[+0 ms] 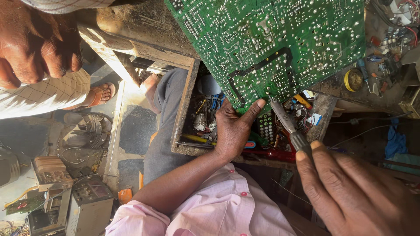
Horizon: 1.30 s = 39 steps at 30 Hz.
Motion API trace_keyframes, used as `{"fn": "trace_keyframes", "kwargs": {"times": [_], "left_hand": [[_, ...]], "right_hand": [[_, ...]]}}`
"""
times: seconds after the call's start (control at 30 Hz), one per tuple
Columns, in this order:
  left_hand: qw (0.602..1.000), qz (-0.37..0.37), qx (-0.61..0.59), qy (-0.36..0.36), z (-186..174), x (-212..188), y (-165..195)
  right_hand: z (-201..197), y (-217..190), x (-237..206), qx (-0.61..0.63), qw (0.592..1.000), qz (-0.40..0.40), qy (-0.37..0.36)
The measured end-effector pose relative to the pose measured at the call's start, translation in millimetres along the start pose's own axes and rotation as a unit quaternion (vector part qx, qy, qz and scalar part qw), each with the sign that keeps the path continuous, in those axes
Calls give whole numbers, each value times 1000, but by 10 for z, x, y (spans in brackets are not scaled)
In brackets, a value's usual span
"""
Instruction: The person holds a large green circuit board over a cluttered work tray and solders its underside with a soldering iron, feeding solder wire to the joints. They briefly use a screwdriver on the board, then set it on the bench and pick up another board to continue soldering.
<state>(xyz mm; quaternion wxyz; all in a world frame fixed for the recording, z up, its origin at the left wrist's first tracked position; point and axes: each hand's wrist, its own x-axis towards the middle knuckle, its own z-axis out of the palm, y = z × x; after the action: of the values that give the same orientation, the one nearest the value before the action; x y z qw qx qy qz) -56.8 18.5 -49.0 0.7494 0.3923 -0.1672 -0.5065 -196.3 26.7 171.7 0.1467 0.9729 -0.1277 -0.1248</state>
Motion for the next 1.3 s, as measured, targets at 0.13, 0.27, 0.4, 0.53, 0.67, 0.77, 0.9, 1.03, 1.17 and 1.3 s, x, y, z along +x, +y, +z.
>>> {"fn": "trace_keyframes", "kwargs": {"times": [0.13, 0.27, 0.4, 0.53, 0.67, 0.77, 0.9, 1.03, 1.17, 1.3], "left_hand": [[1000, 1, 1, 1, 4, 3, 2], [1000, -16, -1, 2, -3, 0, 5], [1000, -6, -5, 1, 2, 0, -1], [1000, -12, -10, 4, 0, -5, -10], [1000, -11, -16, 11, 9, -3, -15], [1000, -5, -12, 16, 16, -4, -11], [1000, -5, 14, 20, 12, -12, -9], [1000, 3, -4, 18, 10, -18, -36], [1000, 12, -20, 15, 11, -11, -69], [999, 21, -28, 15, 20, 0, -81]], "right_hand": [[74, 17, -34, 5, 999, -40, 1], [131, -17, -88, 4, 999, -32, 5], [176, -47, -87, 17, 999, -44, 22], [134, -28, -90, 32, 999, 3, 15], [97, -5, -87, 53, 998, 32, 27], [118, 0, -66, 59, 998, 4, 21], [87, -3, -54, 69, 997, 19, 12], [53, 73, -5, 118, 991, 48, 35], [146, 377, 39, 182, 980, -17, 81], [391, 436, -151, 234, 956, 137, 111]]}}
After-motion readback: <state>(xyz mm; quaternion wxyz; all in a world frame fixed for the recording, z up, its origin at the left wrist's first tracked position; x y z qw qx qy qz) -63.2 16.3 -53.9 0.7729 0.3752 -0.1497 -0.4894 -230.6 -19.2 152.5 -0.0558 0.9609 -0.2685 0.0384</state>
